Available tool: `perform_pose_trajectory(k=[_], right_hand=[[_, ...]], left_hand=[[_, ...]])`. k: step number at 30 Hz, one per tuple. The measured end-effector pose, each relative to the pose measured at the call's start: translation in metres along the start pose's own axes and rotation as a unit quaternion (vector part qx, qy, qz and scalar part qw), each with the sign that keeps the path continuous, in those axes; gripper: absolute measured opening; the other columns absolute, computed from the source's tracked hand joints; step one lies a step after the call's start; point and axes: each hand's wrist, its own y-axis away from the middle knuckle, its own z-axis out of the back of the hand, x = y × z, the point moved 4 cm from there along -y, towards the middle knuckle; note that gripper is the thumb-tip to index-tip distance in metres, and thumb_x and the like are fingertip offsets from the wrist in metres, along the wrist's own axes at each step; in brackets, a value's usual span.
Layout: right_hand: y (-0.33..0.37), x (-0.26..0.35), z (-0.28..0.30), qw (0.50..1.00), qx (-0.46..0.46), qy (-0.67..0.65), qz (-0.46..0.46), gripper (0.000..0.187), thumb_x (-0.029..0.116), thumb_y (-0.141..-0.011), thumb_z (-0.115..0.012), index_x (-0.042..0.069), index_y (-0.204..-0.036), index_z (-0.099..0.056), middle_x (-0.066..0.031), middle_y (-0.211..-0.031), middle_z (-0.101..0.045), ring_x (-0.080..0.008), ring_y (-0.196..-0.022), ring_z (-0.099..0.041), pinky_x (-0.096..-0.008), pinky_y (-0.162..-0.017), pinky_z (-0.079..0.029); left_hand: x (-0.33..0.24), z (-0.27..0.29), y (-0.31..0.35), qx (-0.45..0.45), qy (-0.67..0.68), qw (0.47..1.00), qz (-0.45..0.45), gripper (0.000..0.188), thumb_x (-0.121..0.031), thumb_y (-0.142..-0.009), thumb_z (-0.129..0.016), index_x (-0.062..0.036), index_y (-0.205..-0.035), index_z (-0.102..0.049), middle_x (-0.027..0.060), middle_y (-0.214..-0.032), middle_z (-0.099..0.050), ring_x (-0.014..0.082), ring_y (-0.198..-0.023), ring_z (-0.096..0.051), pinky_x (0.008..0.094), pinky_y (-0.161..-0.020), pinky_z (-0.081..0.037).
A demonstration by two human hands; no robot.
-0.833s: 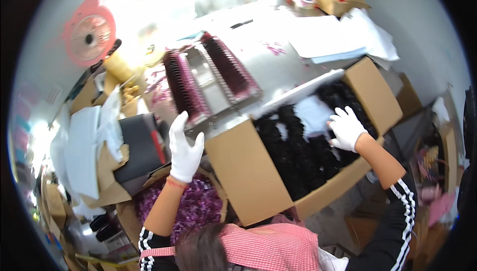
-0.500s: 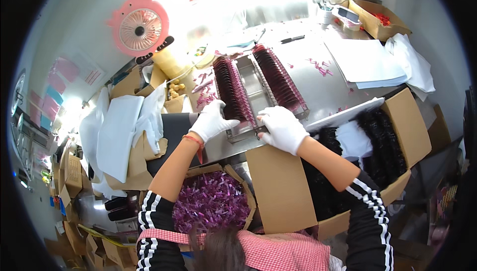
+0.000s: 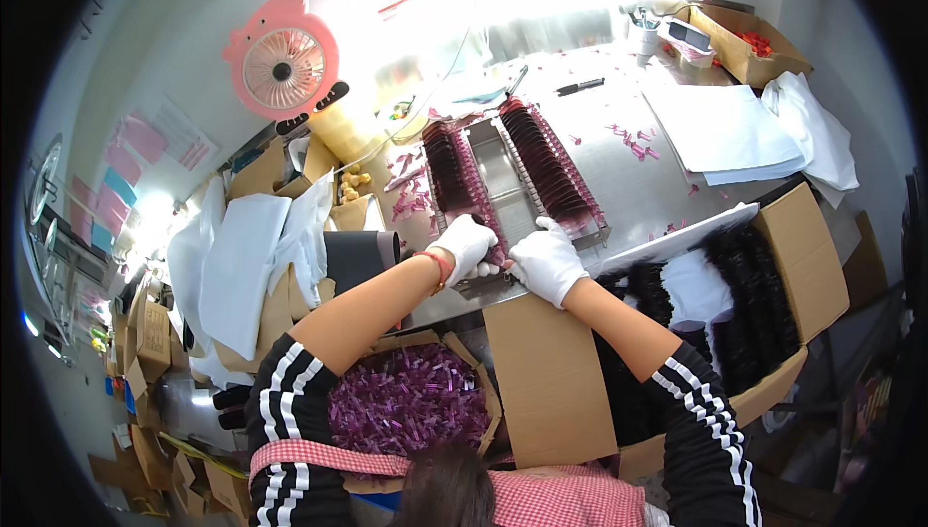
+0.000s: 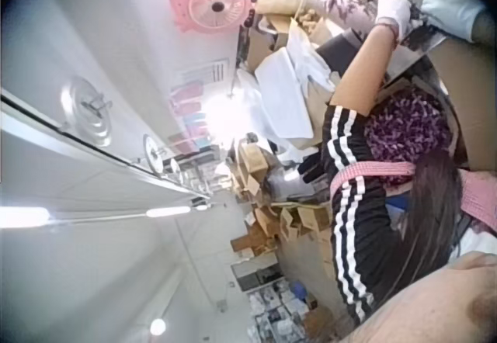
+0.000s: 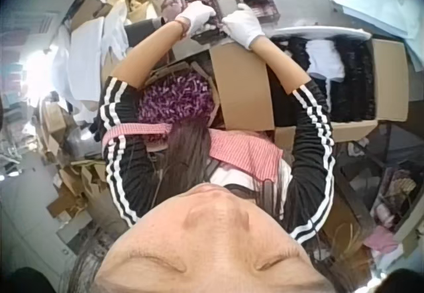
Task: The person repeatedly picks up dark cylindrical hair rollers from a box, places them onto a metal rack, and then removes them to return to the box. The cycle of placing and removing rollers continues throughout the clip.
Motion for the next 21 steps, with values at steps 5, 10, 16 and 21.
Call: perform_pose_trajectory(k=[5,10,16,21], right_hand=[[0.002,-0.001,0.020,0.989,-0.061,-0.117,-0.072,0.034,0.034,-0.081,-0.074,0.005,-0.097,-0.068,-0.0127,-0.095,-0.069,-0.0313,-0.096,-0.064,-0.0437,-0.101,-0.041],[0.010,0.034,0.060,0.961,-0.158,-0.213,-0.079,0.101,0.043,-0.061,-0.089,-0.007,-0.137,-0.044,-0.0266,-0.136,-0.046,-0.0401,-0.128,-0.045,-0.0433,-0.110,-0.037],[-0.002,0.089,0.053,0.938,-0.097,-0.330,-0.047,0.094,0.015,-0.059,-0.087,0.006,-0.142,-0.041,-0.0217,-0.133,-0.046,-0.0393,-0.124,-0.048,-0.0400,-0.106,-0.043],[0.004,0.036,0.060,0.930,-0.116,-0.333,-0.108,0.051,0.005,-0.068,-0.076,0.007,-0.117,-0.060,-0.0148,-0.112,-0.054,-0.0319,-0.105,-0.057,-0.0367,-0.095,-0.049]], left_hand=[[0.008,0.008,0.021,-0.238,-0.500,0.811,-0.190,0.031,-0.015,-0.089,-0.050,-0.0017,-0.117,-0.046,0.0246,-0.082,-0.069,0.0370,-0.069,-0.069,0.0476,-0.063,-0.055],[0.020,0.022,0.061,-0.238,-0.411,0.856,-0.202,0.036,-0.022,-0.090,-0.057,0.0009,-0.117,-0.050,0.0227,-0.087,-0.069,0.0376,-0.074,-0.069,0.0454,-0.069,-0.055],[0.059,0.005,0.057,-0.020,-0.389,0.803,-0.450,0.040,-0.028,-0.093,-0.053,0.0055,-0.114,-0.056,0.0259,-0.105,-0.065,0.0356,-0.092,-0.067,0.0417,-0.082,-0.053],[0.018,0.045,0.046,0.046,-0.227,0.932,-0.280,0.050,-0.037,-0.093,-0.062,-0.0013,-0.126,-0.053,0.0171,-0.109,-0.064,0.0248,-0.110,-0.061,0.0340,-0.100,-0.044]])
